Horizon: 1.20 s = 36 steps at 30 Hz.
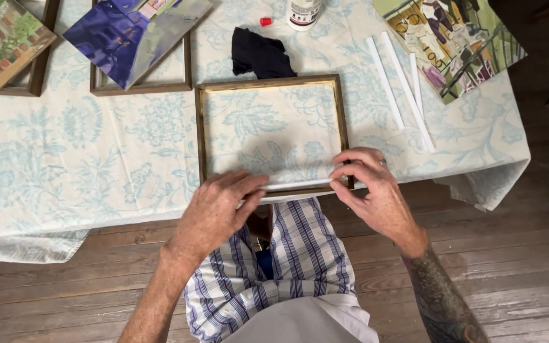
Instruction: Cleaning the edges of a wooden frame with a cloth and applying glue to a thin strip for assembly.
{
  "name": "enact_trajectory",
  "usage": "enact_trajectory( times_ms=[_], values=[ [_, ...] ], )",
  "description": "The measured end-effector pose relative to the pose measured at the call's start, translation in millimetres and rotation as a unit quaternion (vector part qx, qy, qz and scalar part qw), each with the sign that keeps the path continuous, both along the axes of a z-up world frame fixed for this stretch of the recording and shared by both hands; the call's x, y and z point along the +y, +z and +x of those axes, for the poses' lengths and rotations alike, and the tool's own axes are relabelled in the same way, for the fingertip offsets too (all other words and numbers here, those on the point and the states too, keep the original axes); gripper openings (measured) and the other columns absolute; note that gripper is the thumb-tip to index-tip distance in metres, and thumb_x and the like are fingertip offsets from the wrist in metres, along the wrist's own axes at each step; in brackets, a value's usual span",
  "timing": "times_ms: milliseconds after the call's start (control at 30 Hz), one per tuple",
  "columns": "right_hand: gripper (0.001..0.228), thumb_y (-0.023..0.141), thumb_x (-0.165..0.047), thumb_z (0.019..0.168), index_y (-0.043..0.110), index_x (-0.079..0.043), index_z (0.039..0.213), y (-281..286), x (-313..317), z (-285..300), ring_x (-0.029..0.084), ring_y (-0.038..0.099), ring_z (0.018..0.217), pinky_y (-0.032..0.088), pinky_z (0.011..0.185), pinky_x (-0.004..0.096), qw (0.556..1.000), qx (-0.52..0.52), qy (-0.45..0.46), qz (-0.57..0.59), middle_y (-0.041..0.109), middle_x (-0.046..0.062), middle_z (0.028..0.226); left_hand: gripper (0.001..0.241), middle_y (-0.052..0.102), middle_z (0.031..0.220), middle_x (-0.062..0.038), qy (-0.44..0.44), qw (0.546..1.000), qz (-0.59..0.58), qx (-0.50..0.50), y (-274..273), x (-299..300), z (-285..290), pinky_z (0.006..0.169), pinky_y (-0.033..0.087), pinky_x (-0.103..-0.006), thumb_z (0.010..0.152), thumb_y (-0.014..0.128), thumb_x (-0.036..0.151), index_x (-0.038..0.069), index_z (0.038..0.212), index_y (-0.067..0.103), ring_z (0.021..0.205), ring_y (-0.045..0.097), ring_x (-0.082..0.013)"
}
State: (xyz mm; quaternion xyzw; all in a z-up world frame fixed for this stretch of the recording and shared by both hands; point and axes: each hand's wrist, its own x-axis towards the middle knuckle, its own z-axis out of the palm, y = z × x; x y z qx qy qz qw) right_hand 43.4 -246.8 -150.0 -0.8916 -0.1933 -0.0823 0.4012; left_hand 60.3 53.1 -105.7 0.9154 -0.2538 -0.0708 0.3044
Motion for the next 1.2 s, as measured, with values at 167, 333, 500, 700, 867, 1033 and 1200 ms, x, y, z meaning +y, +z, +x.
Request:
enact_trajectory(
  times_ms=[167, 333, 500, 700, 867, 1033, 1200],
  values=[
    [0.011, 0.075, -0.01, 0.091, 0.072, -0.012, 0.102, 41.6, 9.0, 1.4, 0.026, 0.066, 0.108, 0.055, 0.091, 0.045, 0.994, 0.005, 0.107, -0.022, 0.072, 0.005, 0.096, 0.024, 0.078, 0.107, -0.02, -0.046, 0.97, -0.148, 0.187, 17.3, -20.5, -4.5, 0.084, 0.066, -0.0483, 0.104, 0.057, 0.012, 0.007, 0.122, 0.071, 0.1, 0.076, -0.0366],
    [0.012, 0.075, -0.008, 0.089, 0.071, -0.012, 0.099, 77.5, 23.9, 2.1, 0.026, 0.069, 0.101, 0.055, 0.091, 0.045, 0.986, -0.029, 0.155, -0.044, 0.073, 0.005, 0.09, 0.027, 0.078, 0.108, -0.02, -0.068, 0.951, -0.21, 0.218, 41.9, -26.5, -11.7, 0.076, 0.065, -0.0413, 0.103, 0.056, 0.011, 0.006, 0.127, 0.069, 0.096, 0.077, -0.033],
    [0.027, 0.081, -0.01, 0.085, 0.073, -0.013, 0.11, 96.9, 28.0, -3.9, 0.023, 0.071, 0.102, 0.056, 0.094, 0.041, 0.983, -0.005, 0.184, -0.001, 0.076, 0.003, 0.099, 0.028, 0.079, 0.104, -0.015, -0.055, 0.947, -0.242, 0.206, 46.9, -15.8, -29.3, 0.068, 0.062, -0.034, 0.101, 0.059, 0.009, 0.011, 0.126, 0.07, 0.089, 0.077, -0.0269],
    [0.017, 0.074, -0.006, 0.09, 0.069, -0.003, 0.106, 110.9, 29.4, -7.5, 0.025, 0.072, 0.095, 0.059, 0.088, 0.036, 0.973, -0.003, 0.228, 0.041, 0.072, 0.008, 0.097, 0.028, 0.072, 0.095, -0.002, -0.086, 0.957, -0.241, 0.137, 58.9, -13.9, -42.7, 0.056, 0.046, -0.0294, 0.103, 0.057, 0.013, 0.011, 0.129, 0.067, 0.061, 0.055, -0.013],
    [0.017, 0.076, -0.007, 0.089, 0.071, -0.006, 0.105, 109.2, 31.2, -5.8, 0.024, 0.073, 0.095, 0.062, 0.086, 0.034, 0.969, 0.008, 0.241, 0.055, 0.074, 0.006, 0.097, 0.034, 0.072, 0.097, -0.001, -0.071, 0.951, -0.267, 0.138, 61.9, -13.6, -50.2, 0.052, 0.039, -0.0284, 0.099, 0.053, 0.004, 0.014, 0.129, 0.066, 0.056, 0.044, -0.0127],
    [0.019, 0.078, -0.008, 0.087, 0.07, -0.005, 0.103, 110.3, 37.5, -4.1, 0.023, 0.074, 0.092, 0.061, 0.085, 0.033, 0.969, 0.026, 0.236, 0.066, 0.073, 0.007, 0.095, 0.029, 0.075, 0.107, -0.004, -0.03, 0.917, -0.326, 0.226, 48.6, -15.3, -57.3, 0.056, 0.045, -0.023, 0.105, 0.049, 0.014, 0.015, 0.128, 0.067, 0.078, 0.066, -0.0109],
    [0.016, 0.077, -0.006, 0.088, 0.072, -0.005, 0.103, 118.0, 48.6, -0.1, 0.02, 0.071, 0.087, 0.06, 0.082, 0.031, 0.966, 0.022, 0.25, 0.066, 0.074, 0.004, 0.094, 0.023, 0.074, 0.106, -0.01, 0.03, 0.825, -0.444, 0.35, 10.2, -22.1, -61.8, 0.059, 0.063, -0.022, 0.101, 0.063, 0.016, 0.008, 0.122, 0.069, 0.076, 0.071, -0.0134]
  ],
)
